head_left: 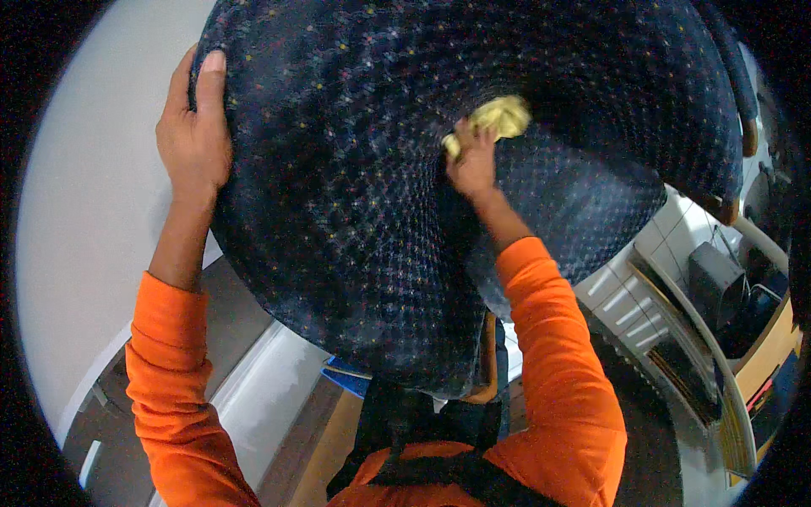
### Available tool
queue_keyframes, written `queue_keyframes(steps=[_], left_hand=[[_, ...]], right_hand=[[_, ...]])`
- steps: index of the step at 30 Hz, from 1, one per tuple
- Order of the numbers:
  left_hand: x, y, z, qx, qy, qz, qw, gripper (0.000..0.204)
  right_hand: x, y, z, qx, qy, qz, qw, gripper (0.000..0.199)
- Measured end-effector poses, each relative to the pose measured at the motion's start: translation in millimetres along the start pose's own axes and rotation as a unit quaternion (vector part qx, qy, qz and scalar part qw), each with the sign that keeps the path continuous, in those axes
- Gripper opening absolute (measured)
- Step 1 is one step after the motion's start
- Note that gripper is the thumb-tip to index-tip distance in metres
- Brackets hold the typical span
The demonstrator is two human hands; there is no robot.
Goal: The person wipes the fabric of several dark blue patterned chairs with a yellow cloth, moving from one chair to the next. They then wipe the surface of a wooden table with a glass top, moving a yellow cup and a phone aside to clean underneath.
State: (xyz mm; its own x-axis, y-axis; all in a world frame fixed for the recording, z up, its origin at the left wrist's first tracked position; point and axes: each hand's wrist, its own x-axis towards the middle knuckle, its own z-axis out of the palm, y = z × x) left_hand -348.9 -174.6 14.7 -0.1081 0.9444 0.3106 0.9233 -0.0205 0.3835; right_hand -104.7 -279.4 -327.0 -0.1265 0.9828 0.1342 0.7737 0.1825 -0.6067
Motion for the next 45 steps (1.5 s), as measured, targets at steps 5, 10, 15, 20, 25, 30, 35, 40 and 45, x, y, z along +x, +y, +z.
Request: queue_keyframes(steps=[5, 10, 15, 20, 25, 30, 35, 40, 45], left_hand=[[3, 4, -4, 0.007, -0.014, -0.025, 1.000, 0.058], [-5, -4, -8, 0.036, -0.006, -0.027, 0.999, 0.058], [0, 13, -1, 0.023, -0.012, -0.034, 0.999, 0.061], [0, 12, 4, -0.004, -0.001, -0.023, 1.000, 0.060], [-9, 0, -15, 0.037, -0.024, -0.037, 0.998, 0.055], [-12, 48, -17, -0.006, -0.040, -0.064, 0.997, 0.056], [-9, 56, -25, -0.026, -0.044, -0.062, 0.997, 0.058], [-16, 16, -13, 0.082, -0.036, -0.021, 0.996, 0.066], [-12, 13, -15, 0.066, -0.046, -0.038, 0.996, 0.066]], right_hand=[[-7, 52, -49, -0.088, -0.213, -0.203, 0.952, 0.053], [17, 83, -95, -0.155, -0.065, 0.024, 0.985, 0.046], [-6, 63, -64, -0.094, 0.022, 0.021, 0.995, 0.059], [-66, 44, -121, 0.378, -0.090, 0.368, 0.845, 0.041], [-24, 23, -354, 0.484, 0.370, 0.270, 0.746, 0.038], [-24, 10, -492, 0.165, 0.535, 0.033, 0.828, 0.042], [-120, 49, -279, -0.003, 0.197, 0.188, 0.962, 0.049], [-248, 21, -167, 0.078, -0.171, 0.192, 0.963, 0.057], [-166, 25, -182, 0.120, -0.021, 0.324, 0.938, 0.063]])
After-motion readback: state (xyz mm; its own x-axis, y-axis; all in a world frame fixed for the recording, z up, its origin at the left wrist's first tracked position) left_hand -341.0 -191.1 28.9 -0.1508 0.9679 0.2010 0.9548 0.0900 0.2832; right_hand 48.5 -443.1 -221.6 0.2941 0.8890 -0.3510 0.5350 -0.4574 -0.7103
